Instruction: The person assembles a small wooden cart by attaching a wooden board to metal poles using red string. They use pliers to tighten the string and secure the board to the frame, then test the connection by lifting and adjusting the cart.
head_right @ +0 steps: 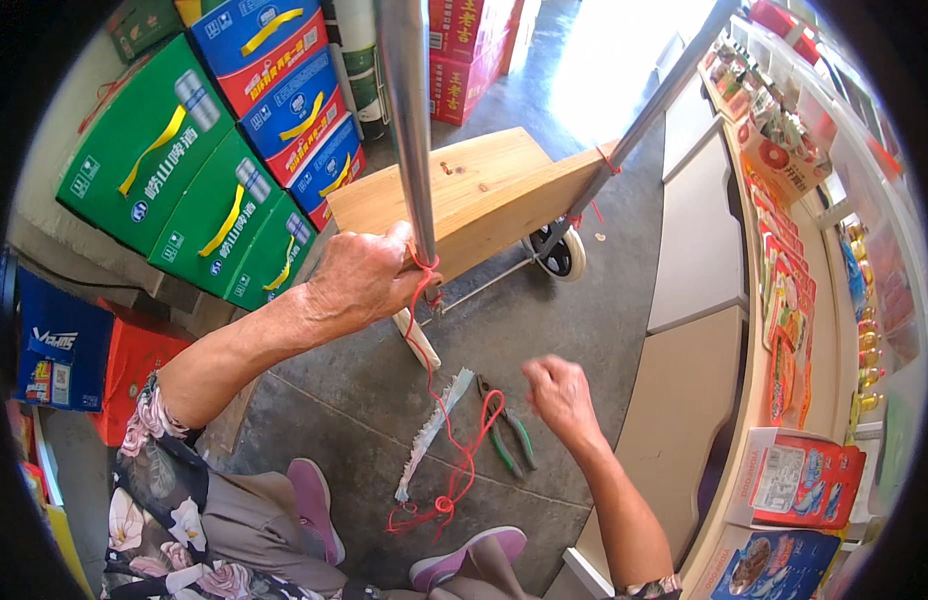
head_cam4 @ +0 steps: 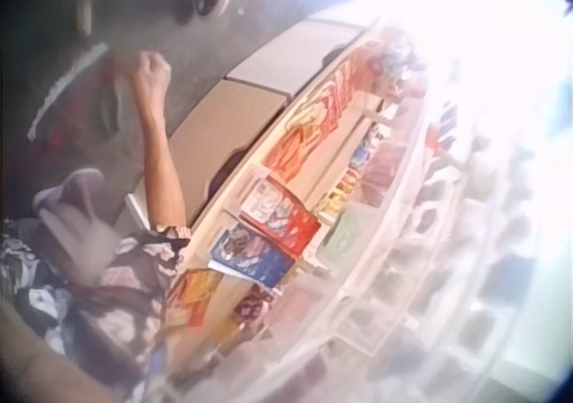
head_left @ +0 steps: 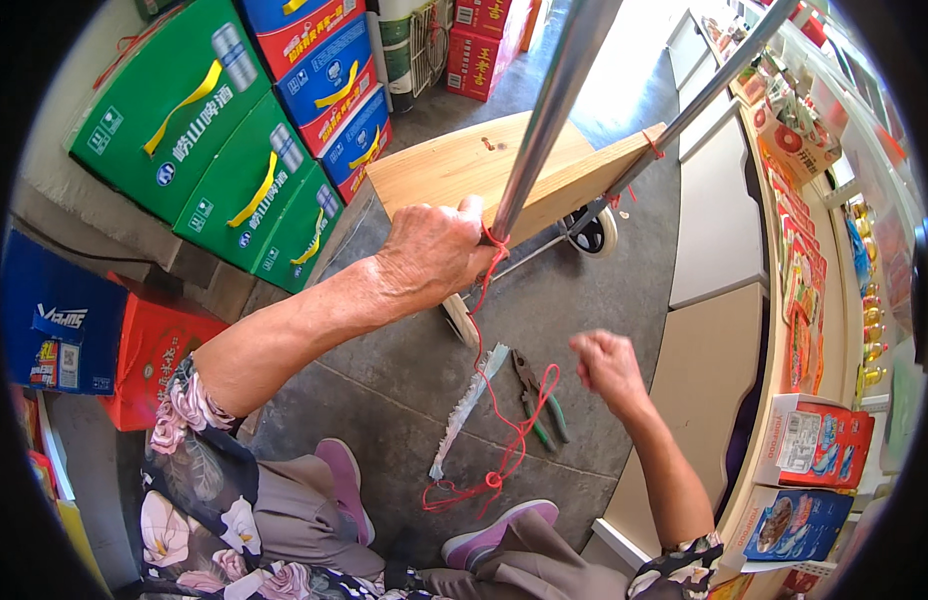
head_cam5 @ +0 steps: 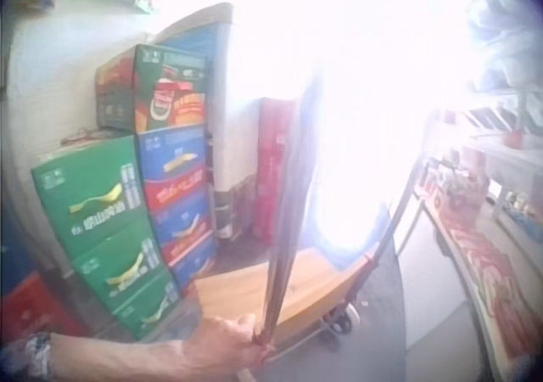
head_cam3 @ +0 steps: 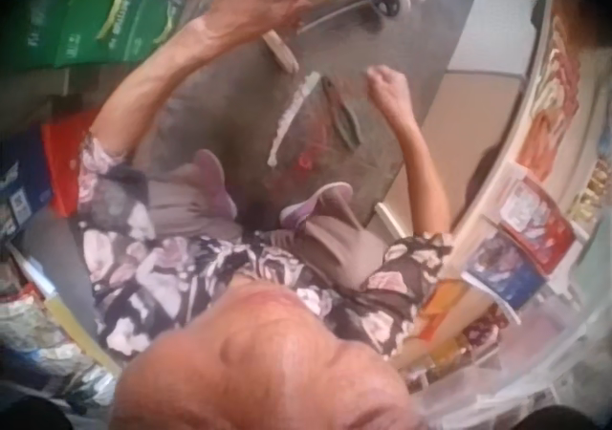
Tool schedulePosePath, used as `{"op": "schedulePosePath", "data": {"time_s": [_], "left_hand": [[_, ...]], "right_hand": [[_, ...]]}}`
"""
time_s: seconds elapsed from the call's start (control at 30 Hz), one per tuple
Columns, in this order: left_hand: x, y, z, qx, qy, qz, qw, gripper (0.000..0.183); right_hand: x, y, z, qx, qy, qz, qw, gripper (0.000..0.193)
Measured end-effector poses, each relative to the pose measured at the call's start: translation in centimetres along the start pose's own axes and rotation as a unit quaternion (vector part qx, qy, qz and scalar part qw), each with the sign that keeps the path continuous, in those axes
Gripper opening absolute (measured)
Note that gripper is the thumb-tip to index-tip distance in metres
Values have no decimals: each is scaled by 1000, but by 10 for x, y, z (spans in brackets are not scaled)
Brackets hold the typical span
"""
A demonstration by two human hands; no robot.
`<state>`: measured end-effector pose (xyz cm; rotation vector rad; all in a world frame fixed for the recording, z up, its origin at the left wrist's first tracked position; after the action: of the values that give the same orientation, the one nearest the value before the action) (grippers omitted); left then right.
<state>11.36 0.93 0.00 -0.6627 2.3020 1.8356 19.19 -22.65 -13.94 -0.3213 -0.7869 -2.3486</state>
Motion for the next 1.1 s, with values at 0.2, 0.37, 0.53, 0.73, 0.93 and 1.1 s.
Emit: {"op": "schedulePosePath", "data": {"time_s": [0.2,0.37,0.53,0.73,0.93,1.1], "left_hand": [[-1,5,-3,-8,-24,-20,999,30],[0,6,-2,11,-23,-29,999,37],[2,3,2,-21,7,12,1000,45],[27,70,-7,-192,-18,39,980,39],[155,-18,6,18,-61,625,778,25],[274,-135,-4,226,202,741,599,22]], "right_hand": [[52,-37,-124,274,55,-88,956,28],[68,-74,-134,246,140,-133,950,20],[64,-82,-124,292,148,-156,932,26],[75,-67,-137,325,165,-220,905,56],[81,-101,-109,242,335,-146,899,38],[71,-169,-95,289,453,76,840,32]]}}
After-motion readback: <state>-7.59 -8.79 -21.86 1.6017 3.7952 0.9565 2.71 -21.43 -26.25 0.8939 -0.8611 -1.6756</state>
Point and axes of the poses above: each hand's wrist, its own x-axis away from the middle knuckle, its own y-axis out of the back of the hand, z = x × y, the point moved 9 cm from there along -x, towards the middle knuckle, and after that the axes turned 6 degrees about -z, right-handed, at the moved point
